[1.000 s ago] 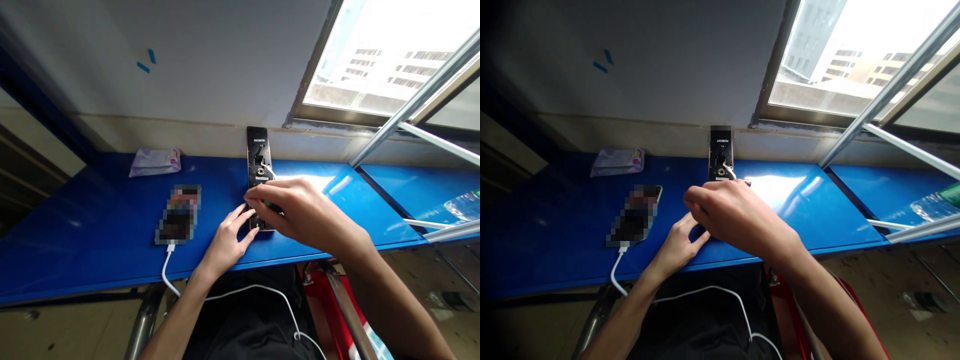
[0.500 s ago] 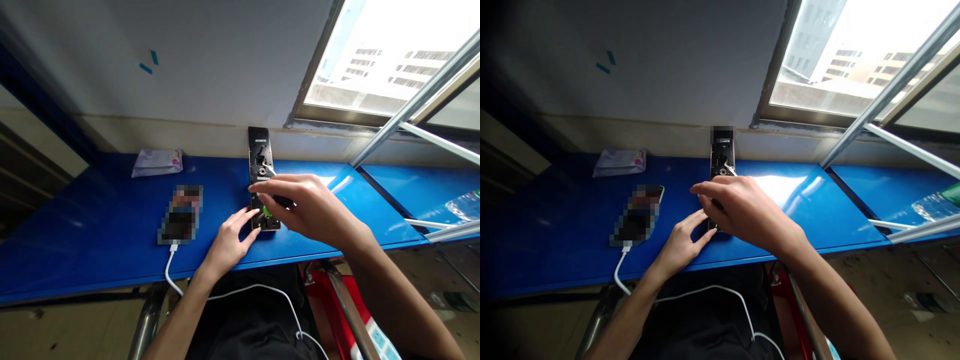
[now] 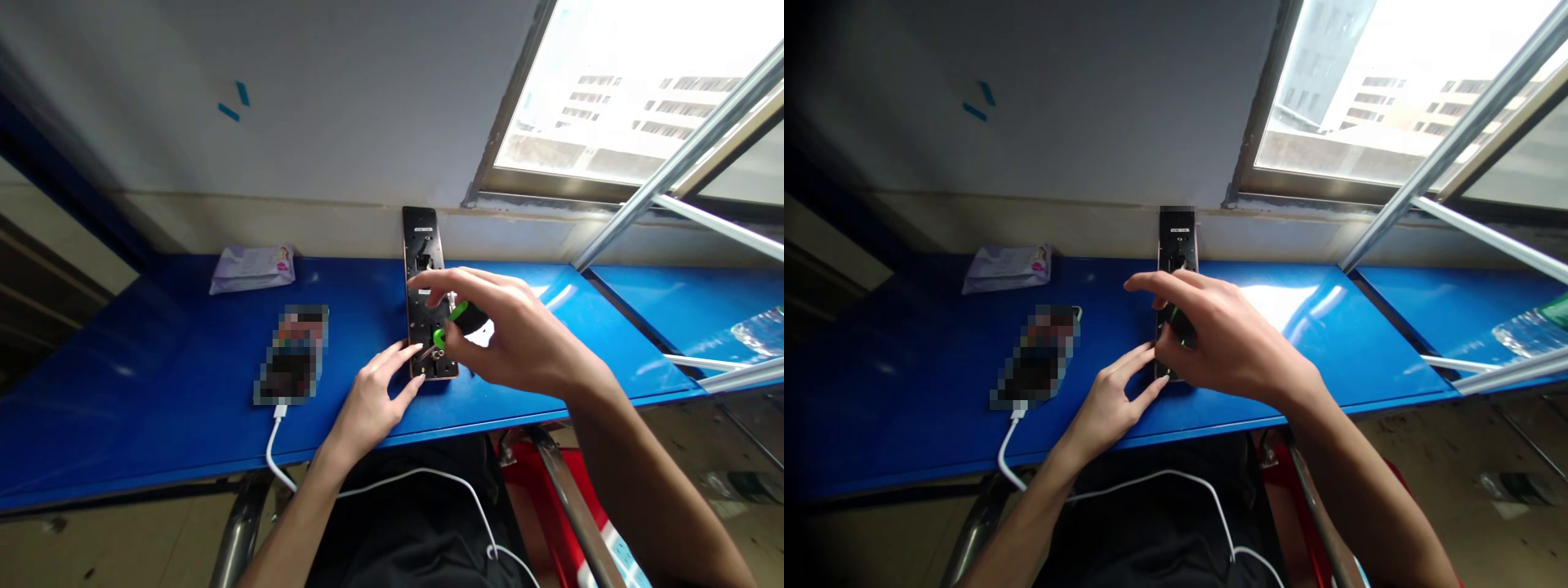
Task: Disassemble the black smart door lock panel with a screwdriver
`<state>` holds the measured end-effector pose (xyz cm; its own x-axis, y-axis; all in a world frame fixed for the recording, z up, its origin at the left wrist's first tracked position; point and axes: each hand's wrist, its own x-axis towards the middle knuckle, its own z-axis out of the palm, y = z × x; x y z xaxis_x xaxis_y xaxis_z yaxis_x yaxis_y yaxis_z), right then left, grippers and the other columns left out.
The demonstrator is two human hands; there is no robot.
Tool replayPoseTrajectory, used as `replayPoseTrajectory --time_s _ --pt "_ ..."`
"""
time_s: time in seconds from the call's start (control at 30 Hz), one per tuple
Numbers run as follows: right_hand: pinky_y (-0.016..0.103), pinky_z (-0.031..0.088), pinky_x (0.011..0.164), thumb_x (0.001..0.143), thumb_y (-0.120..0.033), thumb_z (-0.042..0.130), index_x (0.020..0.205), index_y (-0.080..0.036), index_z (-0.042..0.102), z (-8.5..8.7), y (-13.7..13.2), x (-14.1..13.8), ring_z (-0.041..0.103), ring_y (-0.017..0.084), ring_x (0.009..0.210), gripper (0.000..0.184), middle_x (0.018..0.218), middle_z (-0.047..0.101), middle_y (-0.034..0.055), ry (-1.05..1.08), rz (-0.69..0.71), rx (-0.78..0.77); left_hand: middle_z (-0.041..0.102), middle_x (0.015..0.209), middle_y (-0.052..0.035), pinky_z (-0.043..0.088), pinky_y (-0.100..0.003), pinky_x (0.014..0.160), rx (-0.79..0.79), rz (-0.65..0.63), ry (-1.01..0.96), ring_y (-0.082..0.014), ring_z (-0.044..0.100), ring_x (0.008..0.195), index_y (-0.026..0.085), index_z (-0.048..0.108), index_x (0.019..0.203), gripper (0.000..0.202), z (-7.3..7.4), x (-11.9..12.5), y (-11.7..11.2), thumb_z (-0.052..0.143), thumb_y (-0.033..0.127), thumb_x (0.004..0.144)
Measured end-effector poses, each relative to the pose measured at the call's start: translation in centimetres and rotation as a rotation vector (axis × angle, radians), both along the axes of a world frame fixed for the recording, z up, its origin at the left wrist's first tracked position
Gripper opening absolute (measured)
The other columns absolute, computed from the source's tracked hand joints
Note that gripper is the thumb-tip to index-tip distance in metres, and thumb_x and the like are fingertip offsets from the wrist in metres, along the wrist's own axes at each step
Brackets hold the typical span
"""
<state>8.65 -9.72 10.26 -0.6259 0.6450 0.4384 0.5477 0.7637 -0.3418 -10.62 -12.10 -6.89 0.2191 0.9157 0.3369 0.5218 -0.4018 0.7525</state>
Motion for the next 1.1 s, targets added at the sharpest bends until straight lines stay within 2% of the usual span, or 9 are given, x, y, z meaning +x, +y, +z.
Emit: replayPoseTrajectory --time_s 0.13,0.2,0.3,0.43,0.57,0.63,0.73,0.83,1.1 --pt "0.025 0.047 0.064 0.094 -0.025 0.066 0.110 -0.019 0.077 0.02 -0.16 -0.06 0.064 0.013 0.070 0.020 0.094 0.078 0.0042 -0.013 -0.056 0.039 0.065 0.148 -0.0102 0.048 -0.049 0.121 -0.012 0.004 0.001 -0.0279 0.061 0.139 0.024 0.066 0.140 0.044 0.20 0.00 0.07 0.065 0.036 0.098" --pt "0.025 0.044 0.060 0.101 -0.035 0.064 0.091 -0.018 0.078 -0.06 -0.20 -0.10 0.062 0.011 0.063 0.024 0.079 0.076 0.0023 0.001 -0.070 0.049 0.065 0.148 -0.0108 0.048 -0.049 0.121 -0.023 0.009 0.007 -0.0284 0.061 0.140 0.023 0.066 0.140 0.044 0.32 0.03 0.03 0.065 0.036 0.098" --pt "0.024 0.049 0.068 0.103 -0.025 0.059 0.112 -0.018 0.078 -0.06 -0.26 0.12 0.068 0.012 0.074 0.022 0.093 0.079 0.0040 -0.006 0.000 0.004 0.065 0.148 -0.0101 0.047 -0.050 0.121 -0.028 0.001 0.005 -0.0281 0.060 0.140 0.024 0.066 0.141 0.044 0.37 0.06 -0.06 0.065 0.036 0.099" --pt "0.025 0.052 0.072 0.089 -0.010 0.060 0.142 -0.022 0.062 0.06 -0.39 0.41 0.069 0.015 0.088 0.054 0.118 0.074 0.0065 -0.040 0.032 -0.031 0.065 0.149 -0.0100 0.047 -0.050 0.121 -0.021 0.000 -0.004 -0.0284 0.060 0.140 0.025 0.065 0.141 0.044 0.29 0.03 -0.05 0.065 0.036 0.098" --pt "0.025 0.047 0.062 0.098 -0.032 0.066 0.107 -0.018 0.077 -0.01 -0.29 0.16 0.064 0.012 0.067 0.019 0.093 0.078 0.0046 -0.021 -0.045 0.048 0.066 0.148 -0.0097 0.049 -0.050 0.119 -0.014 0.002 -0.007 -0.0288 0.062 0.138 0.025 0.066 0.140 0.043 0.23 -0.03 0.10 0.066 0.035 0.098" --pt "0.024 0.048 0.063 0.101 -0.039 0.065 0.094 -0.018 0.079 -0.08 -0.17 0.07 0.067 0.012 0.067 0.027 0.085 0.079 0.0039 0.008 -0.039 0.050 0.065 0.148 -0.0092 0.048 -0.050 0.120 -0.017 0.006 -0.001 -0.0284 0.061 0.139 0.025 0.066 0.140 0.043 0.20 -0.06 0.12 0.066 0.035 0.098" --pt "0.025 0.052 0.072 0.101 -0.023 0.060 0.116 -0.019 0.077 -0.11 -0.07 0.20 0.071 0.014 0.077 0.022 0.098 0.080 0.0051 0.015 -0.001 0.026 0.065 0.148 -0.0090 0.048 -0.049 0.121 -0.016 0.005 0.005 -0.0278 0.061 0.139 0.025 0.066 0.140 0.044 0.18 -0.07 0.07 0.066 0.036 0.098" --pt "0.027 0.054 0.074 0.090 -0.010 0.059 0.138 -0.019 0.065 -0.09 -0.13 0.34 0.070 0.015 0.083 0.049 0.110 0.077 0.0064 0.009 0.029 0.002 0.066 0.147 -0.0092 0.048 -0.048 0.121 -0.011 0.007 0.002 -0.0281 0.061 0.139 0.025 0.066 0.140 0.044 0.27 -0.06 0.02 0.065 0.036 0.098" --pt "0.024 0.050 0.067 0.102 -0.033 0.063 0.101 -0.018 0.078 -0.37 0.02 -0.01 0.070 0.013 0.072 0.022 0.089 0.079 0.0044 0.043 -0.002 0.040 0.065 0.148 -0.0097 0.047 -0.048 0.122 -0.022 0.012 0.013 -0.0282 0.061 0.139 0.023 0.066 0.139 0.043 0.44 0.00 -0.02 0.065 0.036 0.098"
